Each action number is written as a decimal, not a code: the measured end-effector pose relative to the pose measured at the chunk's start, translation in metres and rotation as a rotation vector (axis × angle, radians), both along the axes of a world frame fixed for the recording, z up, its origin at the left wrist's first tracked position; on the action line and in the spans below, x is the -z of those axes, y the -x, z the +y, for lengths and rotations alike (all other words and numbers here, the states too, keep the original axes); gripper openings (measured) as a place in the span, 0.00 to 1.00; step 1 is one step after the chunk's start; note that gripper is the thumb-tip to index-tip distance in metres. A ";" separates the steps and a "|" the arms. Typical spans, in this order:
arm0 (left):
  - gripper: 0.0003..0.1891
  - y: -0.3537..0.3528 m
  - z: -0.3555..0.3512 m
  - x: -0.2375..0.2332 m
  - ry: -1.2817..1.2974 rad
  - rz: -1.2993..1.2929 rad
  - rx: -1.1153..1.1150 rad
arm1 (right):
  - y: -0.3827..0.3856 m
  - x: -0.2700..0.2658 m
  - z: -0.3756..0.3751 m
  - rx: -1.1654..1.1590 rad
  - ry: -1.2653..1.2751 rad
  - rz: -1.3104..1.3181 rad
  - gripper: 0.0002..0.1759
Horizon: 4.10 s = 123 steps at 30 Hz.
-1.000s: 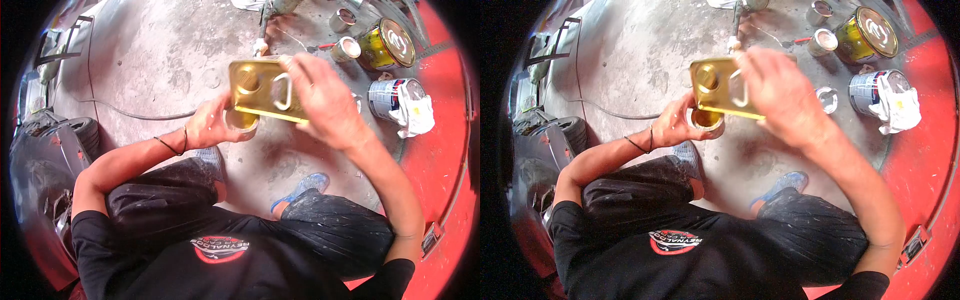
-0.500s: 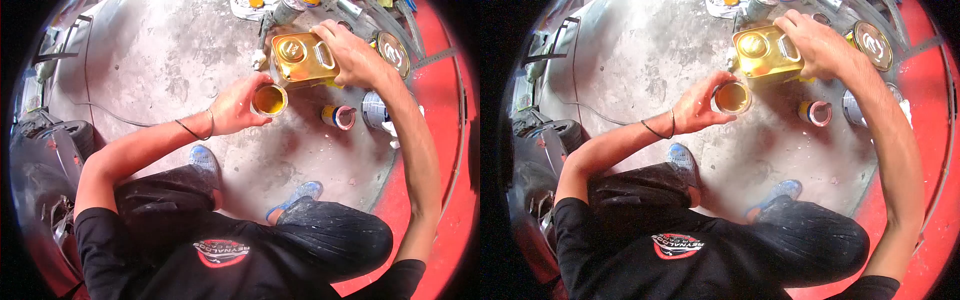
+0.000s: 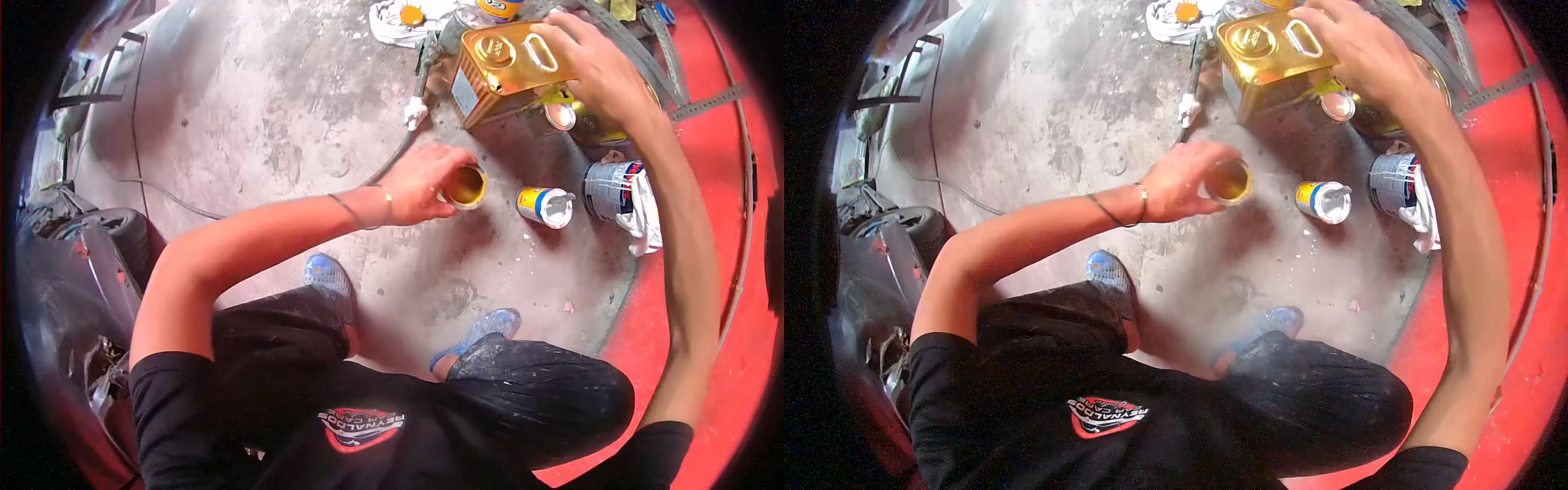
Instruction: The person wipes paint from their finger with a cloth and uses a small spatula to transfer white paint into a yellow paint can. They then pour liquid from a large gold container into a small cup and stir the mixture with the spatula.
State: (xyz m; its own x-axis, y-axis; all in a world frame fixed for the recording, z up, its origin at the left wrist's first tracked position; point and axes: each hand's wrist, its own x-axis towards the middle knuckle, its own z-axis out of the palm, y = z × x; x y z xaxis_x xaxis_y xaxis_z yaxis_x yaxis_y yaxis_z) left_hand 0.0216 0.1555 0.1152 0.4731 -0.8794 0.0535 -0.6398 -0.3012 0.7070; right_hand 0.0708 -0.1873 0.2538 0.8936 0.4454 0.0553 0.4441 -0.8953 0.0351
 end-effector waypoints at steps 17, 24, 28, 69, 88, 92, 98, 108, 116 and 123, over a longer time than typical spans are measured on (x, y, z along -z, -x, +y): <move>0.39 0.019 -0.088 0.047 -0.462 -0.278 -0.078 | 0.158 0.035 -0.048 0.324 -0.396 -0.205 0.23; 0.22 -0.012 -0.152 -0.229 0.156 0.083 0.565 | 0.160 0.057 -0.054 0.325 -0.626 -0.214 0.24; 0.20 -0.040 -0.247 -0.224 0.164 -0.507 0.101 | 0.140 0.075 -0.058 0.180 -0.509 -0.269 0.22; 0.21 -0.127 0.224 -0.188 -0.128 0.005 -0.622 | -0.271 0.010 0.039 0.460 -0.199 -0.022 0.38; 0.22 0.059 0.328 -0.245 -0.352 0.253 -1.901 | -0.523 0.181 -0.021 0.630 -0.262 -0.009 0.54; 0.22 0.017 0.313 -0.240 -0.374 0.266 -1.793 | -0.481 0.158 0.001 0.428 -0.393 -0.225 0.47; 0.23 -0.046 0.334 -0.201 -0.400 0.260 -1.513 | -0.403 0.052 0.026 0.213 -0.390 -0.413 0.46; 0.24 -0.180 0.309 -0.090 -0.319 0.106 -0.863 | -0.220 -0.114 0.044 0.239 -0.269 -0.507 0.49; 0.24 -0.194 0.228 -0.104 -0.269 0.103 -0.619 | -0.131 -0.168 0.055 0.251 -0.130 -0.515 0.53; 0.24 -0.187 0.245 -0.114 -0.333 0.123 -0.686 | -0.123 -0.183 0.083 0.221 -0.129 -0.486 0.52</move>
